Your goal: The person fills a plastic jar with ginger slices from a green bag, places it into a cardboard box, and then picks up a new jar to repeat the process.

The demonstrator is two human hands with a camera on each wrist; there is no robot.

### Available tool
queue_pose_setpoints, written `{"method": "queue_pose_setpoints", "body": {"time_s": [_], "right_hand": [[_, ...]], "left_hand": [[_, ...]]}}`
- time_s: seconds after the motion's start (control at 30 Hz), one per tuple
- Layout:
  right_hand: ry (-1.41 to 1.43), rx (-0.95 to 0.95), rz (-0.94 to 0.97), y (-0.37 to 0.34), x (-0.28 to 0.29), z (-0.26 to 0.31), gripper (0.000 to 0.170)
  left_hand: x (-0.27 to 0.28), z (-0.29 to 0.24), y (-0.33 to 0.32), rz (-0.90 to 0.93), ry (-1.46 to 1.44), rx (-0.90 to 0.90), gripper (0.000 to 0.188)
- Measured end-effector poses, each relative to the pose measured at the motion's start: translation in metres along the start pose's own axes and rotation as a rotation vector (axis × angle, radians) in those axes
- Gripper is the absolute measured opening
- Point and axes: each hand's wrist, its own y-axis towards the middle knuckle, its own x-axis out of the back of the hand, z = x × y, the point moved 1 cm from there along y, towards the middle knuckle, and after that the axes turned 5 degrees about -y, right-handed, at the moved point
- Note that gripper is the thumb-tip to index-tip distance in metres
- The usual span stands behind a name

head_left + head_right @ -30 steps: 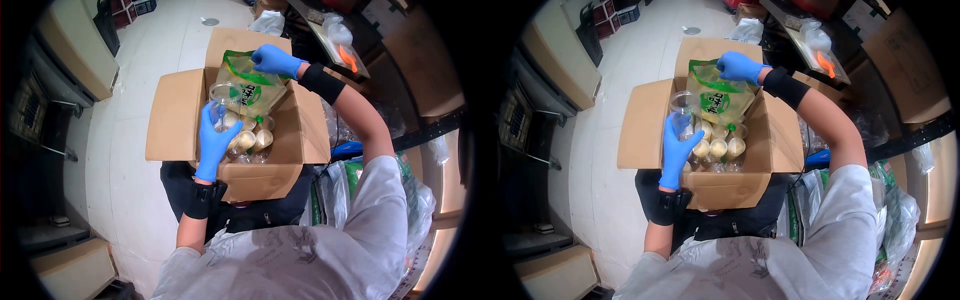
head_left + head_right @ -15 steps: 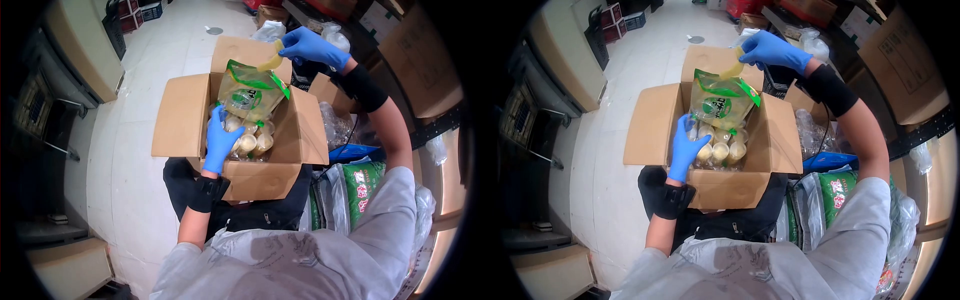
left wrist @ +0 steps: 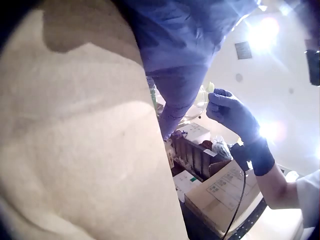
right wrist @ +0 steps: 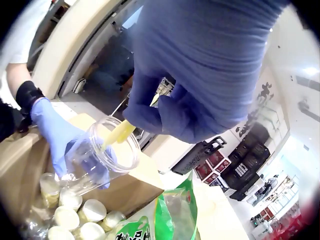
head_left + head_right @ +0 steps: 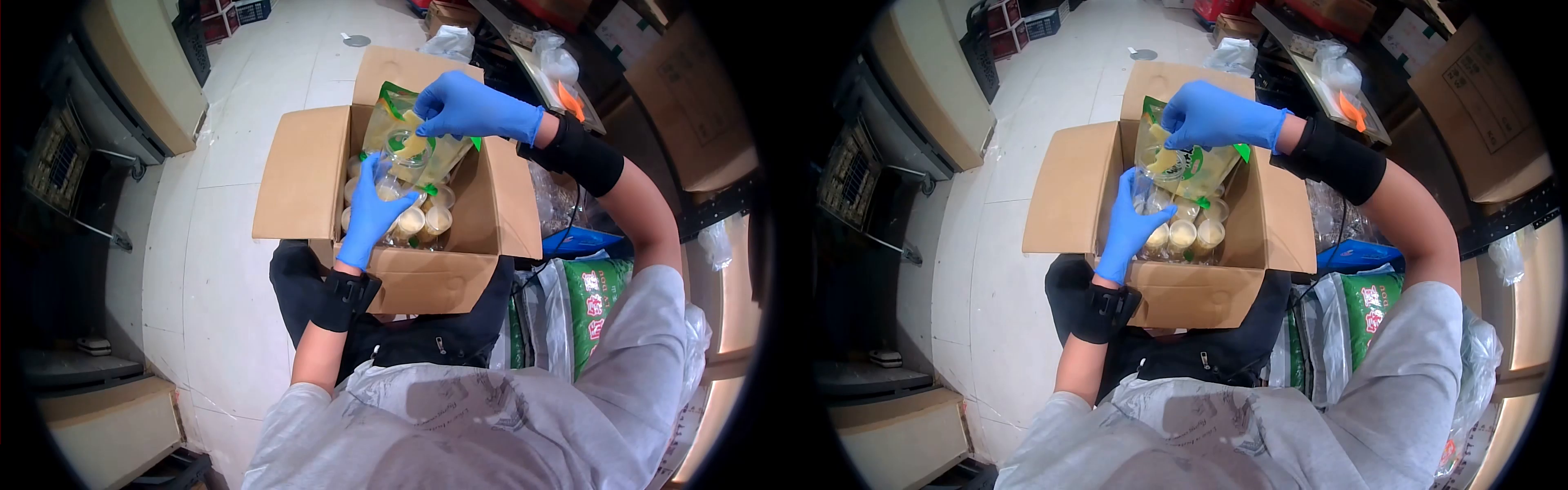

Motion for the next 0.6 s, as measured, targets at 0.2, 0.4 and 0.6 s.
{"method": "queue_pose_setpoints", "body": {"time_s": [0.2, 0.4, 0.6], "right_hand": [[0.006, -0.004, 0.011, 0.004, -0.002, -0.003, 0.023], [-0.048, 0.114, 0.001, 0.004, -0.007, -0.007, 0.025], [-0.039, 0.078, 0.043, -0.003, -0.002, 0.005, 0.022]], "left_hand": [[-0.001, 0.000, 0.000, -0.005, -0.064, -0.020, 0.086], [0.000, -0.003, -0.001, -0.009, -0.056, -0.035, 0.087], [0.000, 0.001, 0.001, -0.030, 0.002, -0.051, 0.085]]}}
